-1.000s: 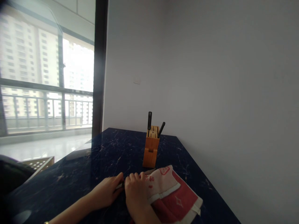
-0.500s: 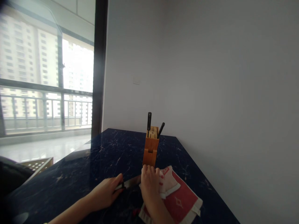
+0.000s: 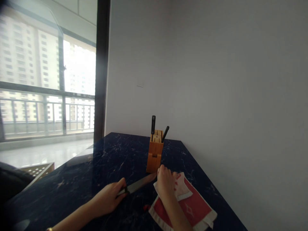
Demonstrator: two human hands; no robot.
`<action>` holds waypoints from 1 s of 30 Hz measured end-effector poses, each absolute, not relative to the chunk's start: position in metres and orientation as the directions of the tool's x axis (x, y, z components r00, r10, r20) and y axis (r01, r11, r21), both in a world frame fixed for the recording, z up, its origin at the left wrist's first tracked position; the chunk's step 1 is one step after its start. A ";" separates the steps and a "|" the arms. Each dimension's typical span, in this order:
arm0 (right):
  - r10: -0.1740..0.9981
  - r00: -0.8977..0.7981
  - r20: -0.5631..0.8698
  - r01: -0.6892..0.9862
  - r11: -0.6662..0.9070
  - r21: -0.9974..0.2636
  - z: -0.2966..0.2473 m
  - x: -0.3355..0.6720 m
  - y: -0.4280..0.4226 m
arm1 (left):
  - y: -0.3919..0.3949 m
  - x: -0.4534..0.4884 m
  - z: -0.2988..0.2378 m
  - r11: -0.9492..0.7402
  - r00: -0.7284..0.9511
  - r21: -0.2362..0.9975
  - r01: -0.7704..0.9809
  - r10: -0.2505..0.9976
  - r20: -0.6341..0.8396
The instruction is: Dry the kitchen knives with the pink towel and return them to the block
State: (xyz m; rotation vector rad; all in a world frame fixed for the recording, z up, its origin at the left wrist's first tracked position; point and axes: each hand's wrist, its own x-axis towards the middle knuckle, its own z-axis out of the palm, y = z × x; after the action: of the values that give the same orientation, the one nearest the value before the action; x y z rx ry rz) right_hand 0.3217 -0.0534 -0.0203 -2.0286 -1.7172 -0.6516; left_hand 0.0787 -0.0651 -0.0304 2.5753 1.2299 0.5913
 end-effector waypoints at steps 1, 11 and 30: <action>0.804 0.126 0.581 0.989 -0.151 -0.006 -0.021 0.321 -0.054 | -0.065 0.079 -0.030 -0.620 0.563 0.371 0.691 0.784 0.262; 0.882 -0.078 0.465 0.997 0.073 0.029 -0.012 0.291 -0.073 | -0.063 0.078 -0.031 -0.613 0.557 0.388 0.688 0.789 0.259; 0.798 -0.350 0.491 0.921 0.389 0.025 -0.025 0.240 -0.093 | -0.062 0.079 -0.034 -0.598 0.535 0.395 0.698 0.801 0.269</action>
State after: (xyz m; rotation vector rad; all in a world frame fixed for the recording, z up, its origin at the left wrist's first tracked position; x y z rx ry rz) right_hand 0.2404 -0.0931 -0.0249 -1.4827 -2.2517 -0.4189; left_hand 0.0794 -0.0618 -0.0336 2.5345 1.2617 0.6278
